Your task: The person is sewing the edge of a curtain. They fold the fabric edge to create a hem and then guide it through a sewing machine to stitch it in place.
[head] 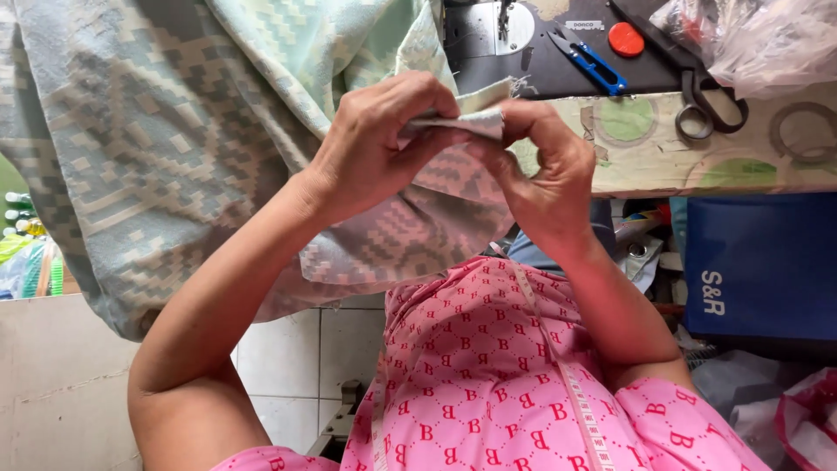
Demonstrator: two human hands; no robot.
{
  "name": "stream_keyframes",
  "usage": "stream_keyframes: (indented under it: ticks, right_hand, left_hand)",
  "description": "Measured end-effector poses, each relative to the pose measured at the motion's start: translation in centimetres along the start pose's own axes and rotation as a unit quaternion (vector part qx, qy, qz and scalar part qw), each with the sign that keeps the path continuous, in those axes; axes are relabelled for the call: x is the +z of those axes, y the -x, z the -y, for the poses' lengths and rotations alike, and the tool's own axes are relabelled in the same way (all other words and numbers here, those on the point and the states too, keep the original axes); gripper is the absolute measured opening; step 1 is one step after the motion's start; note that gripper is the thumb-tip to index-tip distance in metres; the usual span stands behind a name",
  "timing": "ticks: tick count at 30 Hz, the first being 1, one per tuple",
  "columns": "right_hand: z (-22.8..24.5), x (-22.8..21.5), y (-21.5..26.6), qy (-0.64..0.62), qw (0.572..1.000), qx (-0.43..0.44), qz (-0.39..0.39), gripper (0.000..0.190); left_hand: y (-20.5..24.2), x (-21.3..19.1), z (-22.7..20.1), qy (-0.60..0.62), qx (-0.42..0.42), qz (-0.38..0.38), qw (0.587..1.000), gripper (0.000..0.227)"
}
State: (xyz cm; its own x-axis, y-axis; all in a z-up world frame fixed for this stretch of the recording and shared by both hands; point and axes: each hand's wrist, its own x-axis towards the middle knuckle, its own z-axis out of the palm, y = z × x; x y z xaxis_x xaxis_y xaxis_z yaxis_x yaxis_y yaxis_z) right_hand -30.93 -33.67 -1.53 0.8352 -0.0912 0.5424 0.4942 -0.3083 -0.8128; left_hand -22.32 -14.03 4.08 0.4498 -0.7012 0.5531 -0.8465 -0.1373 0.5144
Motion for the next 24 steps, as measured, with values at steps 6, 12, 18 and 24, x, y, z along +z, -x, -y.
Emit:
stream_keyframes:
  ticks: [6,12,18,24]
  right_hand:
    - [-1.6,0.3,-0.5,-0.073,0.996,-0.001,-0.052,0.022]
    - [-3.1,-0.1,-0.8,-0.197,0.979,0.048,-0.017,0.025]
    - [-4.2,0.2,-0.6,-0.297,0.946,0.116,-0.057,0.029]
    - [-2.8,0.7,-1.0,-0.268,0.954,0.103,-0.084,0.030]
  left_hand:
    - [0.5,-0.5,0.3,-0.008,-0.013,-0.020,1.000,0.027]
    - [0.8,-0.1,0.4,0.009,-0.019,-0.005,1.000,0.024]
    - [0.6,0.1,-0.2,0.032,-0.059,-0.039,0.997,0.026]
    - [-0.3,0.4,-0.7,-0.021,-0.054,-0.024,0.998,0.030]
